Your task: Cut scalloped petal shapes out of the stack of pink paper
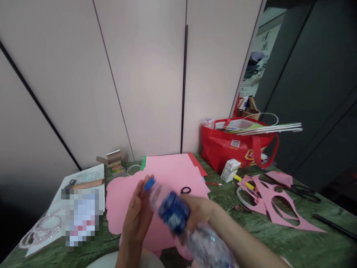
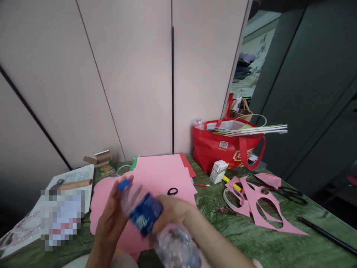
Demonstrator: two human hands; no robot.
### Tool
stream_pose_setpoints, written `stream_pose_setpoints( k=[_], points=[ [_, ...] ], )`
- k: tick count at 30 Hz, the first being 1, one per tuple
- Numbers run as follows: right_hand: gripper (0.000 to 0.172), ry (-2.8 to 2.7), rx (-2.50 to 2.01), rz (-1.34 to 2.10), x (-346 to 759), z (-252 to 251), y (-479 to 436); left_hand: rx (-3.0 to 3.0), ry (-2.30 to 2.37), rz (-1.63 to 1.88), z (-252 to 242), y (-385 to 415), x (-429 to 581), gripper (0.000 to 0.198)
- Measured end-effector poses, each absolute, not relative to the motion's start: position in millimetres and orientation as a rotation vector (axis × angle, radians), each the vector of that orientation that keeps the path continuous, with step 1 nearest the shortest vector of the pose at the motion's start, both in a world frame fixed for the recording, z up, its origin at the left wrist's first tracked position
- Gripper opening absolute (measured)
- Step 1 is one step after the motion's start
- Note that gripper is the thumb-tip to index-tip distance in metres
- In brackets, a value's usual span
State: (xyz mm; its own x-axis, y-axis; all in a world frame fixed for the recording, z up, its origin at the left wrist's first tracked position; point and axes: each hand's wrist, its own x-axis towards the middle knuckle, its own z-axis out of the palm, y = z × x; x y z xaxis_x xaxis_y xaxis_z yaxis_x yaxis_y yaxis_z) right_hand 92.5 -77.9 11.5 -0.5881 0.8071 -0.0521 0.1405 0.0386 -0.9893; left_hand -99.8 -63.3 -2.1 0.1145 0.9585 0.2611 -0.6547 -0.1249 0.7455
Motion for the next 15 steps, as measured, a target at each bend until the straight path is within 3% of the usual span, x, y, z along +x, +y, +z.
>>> stream_pose_setpoints(
  k=[2, 7, 10, 15],
  points=[
    [0.049, -1.617, -1.178, 1.072, 119.8, 34.8, -64.9, 0.978, 0.484, 1.398, -2.4, -59.3, -92.8, 0.046],
    [0.067, -1.189, -1.432, 0.399, 182.9, 43.3, -17.1, 1.153, 0.875, 1.269, -21.3, -50.9, -82.3, 0.048],
    [0.073, -1.005, -1.535, 0.15, 203.7, 19.1, 6.0, 1.175, 0.984, 1.254, -31.7, -47.8, -82.4, 0.048],
    [0.066, -0.903, -1.6, -0.039, 221.5, -23.1, 25.4, 1.144, 1.076, 1.282, -36.5, -44.3, -84.3, 0.043]
  ],
)
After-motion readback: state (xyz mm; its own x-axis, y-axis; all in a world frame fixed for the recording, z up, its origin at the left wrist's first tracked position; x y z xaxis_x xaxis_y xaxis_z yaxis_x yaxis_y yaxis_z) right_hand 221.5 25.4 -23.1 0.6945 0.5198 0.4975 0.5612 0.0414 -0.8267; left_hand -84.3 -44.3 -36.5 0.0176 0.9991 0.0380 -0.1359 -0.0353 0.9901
